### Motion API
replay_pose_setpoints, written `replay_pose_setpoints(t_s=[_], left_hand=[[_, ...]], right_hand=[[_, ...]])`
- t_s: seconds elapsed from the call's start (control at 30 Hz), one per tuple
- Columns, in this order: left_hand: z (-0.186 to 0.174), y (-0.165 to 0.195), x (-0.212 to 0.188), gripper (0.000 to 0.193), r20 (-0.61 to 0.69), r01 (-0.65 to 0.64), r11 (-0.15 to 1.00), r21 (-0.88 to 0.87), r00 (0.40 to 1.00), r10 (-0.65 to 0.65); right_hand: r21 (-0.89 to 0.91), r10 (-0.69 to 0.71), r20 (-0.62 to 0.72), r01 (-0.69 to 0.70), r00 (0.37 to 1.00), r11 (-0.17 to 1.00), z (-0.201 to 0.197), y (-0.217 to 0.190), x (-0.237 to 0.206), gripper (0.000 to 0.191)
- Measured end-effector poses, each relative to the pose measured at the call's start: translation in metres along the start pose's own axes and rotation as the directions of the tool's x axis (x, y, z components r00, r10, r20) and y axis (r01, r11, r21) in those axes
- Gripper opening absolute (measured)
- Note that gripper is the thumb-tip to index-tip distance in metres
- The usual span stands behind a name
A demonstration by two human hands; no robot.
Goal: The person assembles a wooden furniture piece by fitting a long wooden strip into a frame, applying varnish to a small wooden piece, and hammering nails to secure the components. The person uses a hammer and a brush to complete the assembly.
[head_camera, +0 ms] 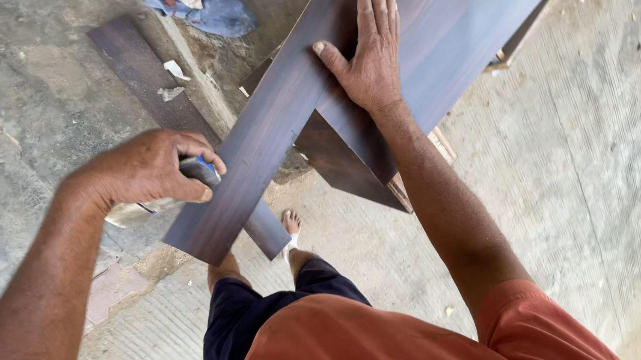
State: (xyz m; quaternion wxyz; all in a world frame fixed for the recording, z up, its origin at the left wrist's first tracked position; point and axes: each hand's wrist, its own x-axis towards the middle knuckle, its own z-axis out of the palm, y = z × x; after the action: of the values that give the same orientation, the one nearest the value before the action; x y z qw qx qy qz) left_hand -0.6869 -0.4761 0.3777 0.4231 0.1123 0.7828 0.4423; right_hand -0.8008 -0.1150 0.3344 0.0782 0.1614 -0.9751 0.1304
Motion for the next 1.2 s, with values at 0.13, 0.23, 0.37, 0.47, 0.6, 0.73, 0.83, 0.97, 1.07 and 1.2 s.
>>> replay_pose_setpoints(t_s=[0.13, 0.23, 0.37, 0.47, 0.6, 0.73, 0.83, 0.97, 1.07, 1.2], left_hand=[[-0.031, 0.009, 0.011, 0.046, 0.065, -0.036, 0.996, 0.079, 0.997, 0.031], [-0.050, 0.017, 0.019, 0.045, 0.123, 0.006, 0.993, 0.117, 0.992, -0.021], [-0.068, 0.018, 0.034, 0.047, 0.196, 0.065, 0.986, 0.152, 0.976, -0.094], [-0.077, 0.012, 0.044, 0.047, 0.241, -0.014, 0.990, 0.137, 0.970, -0.020], [-0.081, -0.004, 0.051, 0.048, 0.279, 0.015, 0.989, 0.147, 0.959, -0.056], [-0.095, -0.030, 0.053, 0.049, 0.266, 0.094, 0.995, -0.033, 0.961, -0.082], [-0.100, -0.051, 0.059, 0.047, 0.065, 0.093, 0.896, -0.433, 0.995, -0.072], [-0.093, -0.067, 0.083, 0.034, -0.182, -0.043, 0.544, -0.838, 0.962, -0.203], [-0.081, -0.063, 0.107, 0.029, -0.281, -0.261, 0.118, -0.958, 0.933, -0.223], [-0.079, -0.039, 0.138, 0.036, -0.299, -0.289, 0.076, -0.954, 0.935, -0.191]], right_hand=[[-0.047, 0.105, 0.106, -0.100, 0.989, 0.994, -0.003, -0.002, -0.006, 0.092], [-0.111, 0.145, 0.086, -0.135, 0.986, 0.985, -0.006, -0.009, -0.007, 0.083], [-0.135, 0.192, 0.049, -0.184, 0.980, 0.974, -0.011, -0.016, -0.008, 0.080], [-0.130, 0.223, 0.058, -0.214, 0.973, 0.968, -0.014, -0.018, -0.009, 0.081], [-0.090, 0.263, 0.094, -0.255, 0.960, 0.963, -0.012, -0.018, -0.005, 0.097], [-0.207, 0.238, 0.130, -0.208, 0.963, 0.956, -0.011, -0.014, 0.001, 0.106], [-0.209, 0.209, 0.204, -0.166, 0.957, 0.964, -0.009, -0.010, 0.004, 0.113], [-0.223, 0.244, 0.212, -0.196, 0.946, 0.955, -0.006, -0.010, 0.004, 0.116], [-0.257, 0.266, 0.239, -0.203, 0.934, 0.945, -0.005, -0.013, 0.005, 0.117], [-0.278, 0.273, 0.253, -0.201, 0.928, 0.939, -0.007, -0.014, 0.007, 0.117]])
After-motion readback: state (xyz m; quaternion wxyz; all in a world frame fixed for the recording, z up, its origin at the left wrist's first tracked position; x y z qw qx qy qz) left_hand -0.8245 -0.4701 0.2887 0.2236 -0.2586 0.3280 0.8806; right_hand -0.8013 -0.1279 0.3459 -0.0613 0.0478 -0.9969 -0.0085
